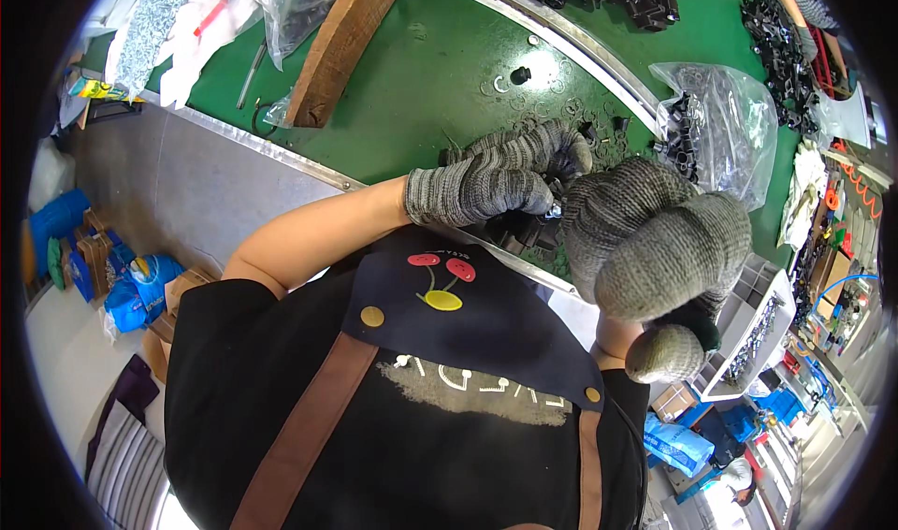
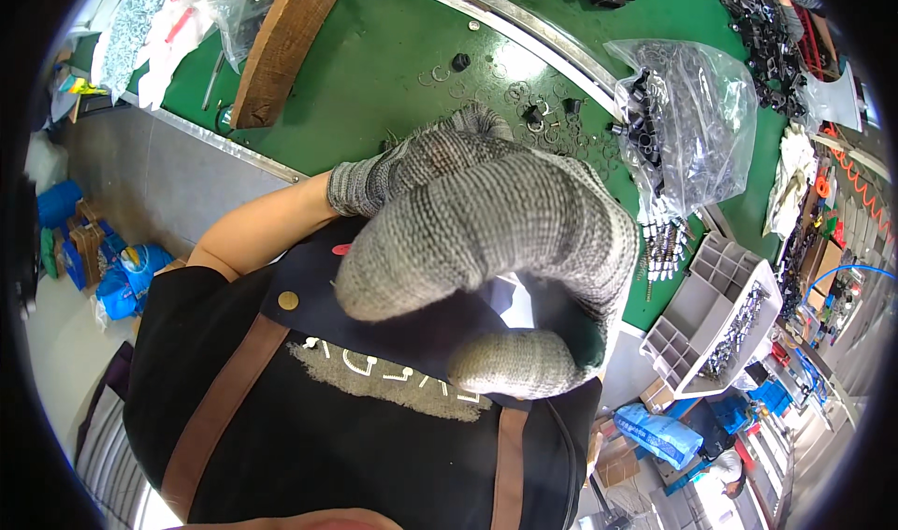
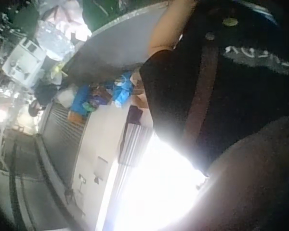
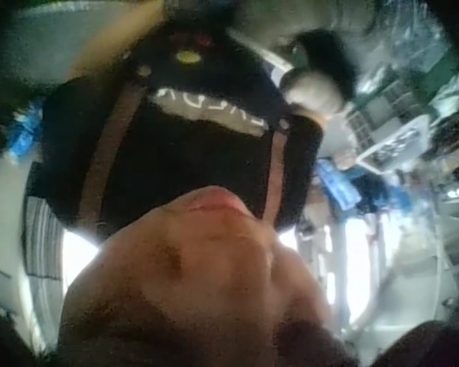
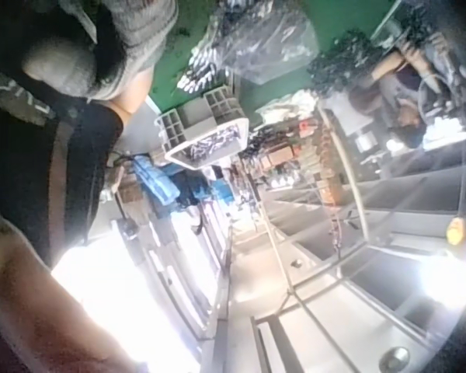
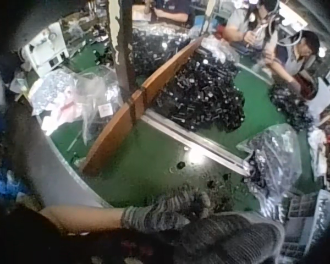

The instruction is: Assembling and trimming small black plastic components at a manual workstation.

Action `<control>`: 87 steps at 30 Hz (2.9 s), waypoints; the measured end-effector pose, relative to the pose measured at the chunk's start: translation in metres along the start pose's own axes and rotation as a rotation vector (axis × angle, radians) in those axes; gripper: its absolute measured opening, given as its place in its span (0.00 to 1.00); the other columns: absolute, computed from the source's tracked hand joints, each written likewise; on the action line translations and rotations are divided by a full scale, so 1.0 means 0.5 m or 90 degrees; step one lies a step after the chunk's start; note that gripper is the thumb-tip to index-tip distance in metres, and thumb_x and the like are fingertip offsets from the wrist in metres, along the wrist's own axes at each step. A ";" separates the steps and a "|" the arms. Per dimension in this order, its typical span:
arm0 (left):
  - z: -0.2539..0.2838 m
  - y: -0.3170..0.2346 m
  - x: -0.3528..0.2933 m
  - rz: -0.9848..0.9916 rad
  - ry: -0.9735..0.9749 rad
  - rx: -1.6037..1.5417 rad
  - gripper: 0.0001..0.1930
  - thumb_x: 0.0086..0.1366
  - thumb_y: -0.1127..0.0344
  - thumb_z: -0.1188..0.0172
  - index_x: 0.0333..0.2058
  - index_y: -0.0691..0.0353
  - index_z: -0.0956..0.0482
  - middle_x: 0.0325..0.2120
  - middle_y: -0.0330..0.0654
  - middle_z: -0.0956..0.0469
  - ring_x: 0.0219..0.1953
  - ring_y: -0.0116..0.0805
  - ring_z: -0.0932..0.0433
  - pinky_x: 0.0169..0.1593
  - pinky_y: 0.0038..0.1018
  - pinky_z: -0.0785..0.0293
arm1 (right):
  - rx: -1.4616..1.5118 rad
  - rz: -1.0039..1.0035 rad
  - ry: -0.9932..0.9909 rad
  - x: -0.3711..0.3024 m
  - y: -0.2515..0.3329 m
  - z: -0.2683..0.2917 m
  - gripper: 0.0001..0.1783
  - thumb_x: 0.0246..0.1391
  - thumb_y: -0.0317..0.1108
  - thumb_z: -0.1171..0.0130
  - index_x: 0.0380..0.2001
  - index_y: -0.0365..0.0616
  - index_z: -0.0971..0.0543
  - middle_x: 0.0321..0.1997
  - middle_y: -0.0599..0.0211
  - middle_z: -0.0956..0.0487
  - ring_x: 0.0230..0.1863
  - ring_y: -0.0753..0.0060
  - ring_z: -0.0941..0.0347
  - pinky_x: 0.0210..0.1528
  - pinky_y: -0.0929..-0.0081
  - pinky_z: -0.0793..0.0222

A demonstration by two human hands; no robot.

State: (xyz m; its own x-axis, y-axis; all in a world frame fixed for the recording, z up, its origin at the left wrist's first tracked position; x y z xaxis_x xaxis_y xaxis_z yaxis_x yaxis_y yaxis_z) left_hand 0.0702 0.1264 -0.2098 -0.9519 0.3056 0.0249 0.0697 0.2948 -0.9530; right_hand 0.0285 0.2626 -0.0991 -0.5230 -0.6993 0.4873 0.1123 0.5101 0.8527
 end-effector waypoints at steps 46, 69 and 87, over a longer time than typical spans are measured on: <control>-0.018 0.015 -0.016 -0.041 -0.004 -0.184 0.22 0.62 0.64 0.36 0.53 0.58 0.33 0.40 0.35 0.27 0.45 0.26 0.28 0.52 0.27 0.29 | 0.160 -0.157 -0.449 0.038 0.001 0.024 0.34 0.59 0.48 0.36 0.62 0.42 0.35 0.38 0.67 0.28 0.32 0.77 0.32 0.29 0.78 0.31; -0.004 0.002 -0.004 -0.057 0.041 -0.100 0.28 0.57 0.62 0.30 0.54 0.57 0.33 0.46 0.38 0.28 0.51 0.29 0.29 0.55 0.28 0.31 | -0.069 0.125 -0.307 0.020 -0.008 -0.045 0.21 0.55 0.44 0.32 0.39 0.42 0.29 0.26 0.67 0.31 0.21 0.80 0.38 0.20 0.83 0.40; 0.005 0.032 -0.002 -0.024 -0.019 -0.025 0.31 0.64 0.63 0.36 0.63 0.62 0.37 0.55 0.43 0.28 0.59 0.36 0.31 0.66 0.33 0.38 | -0.225 0.018 -0.160 0.060 0.023 -0.032 0.22 0.42 0.30 0.28 0.42 0.36 0.22 0.33 0.64 0.21 0.27 0.64 0.27 0.37 0.65 0.30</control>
State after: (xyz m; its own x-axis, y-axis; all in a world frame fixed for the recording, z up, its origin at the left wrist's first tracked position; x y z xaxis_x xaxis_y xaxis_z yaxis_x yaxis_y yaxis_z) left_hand 0.0713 0.1285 -0.2258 -0.9624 0.2669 0.0504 0.0454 0.3412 -0.9389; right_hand 0.0277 0.2396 -0.0718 -0.6999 -0.5220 0.4875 0.3886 0.2944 0.8731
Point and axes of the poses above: each hand's wrist, its own x-axis towards the middle knuckle, its own z-axis out of the back of the hand, y = z × x, the point moved 3 cm from there along x, towards the middle knuckle
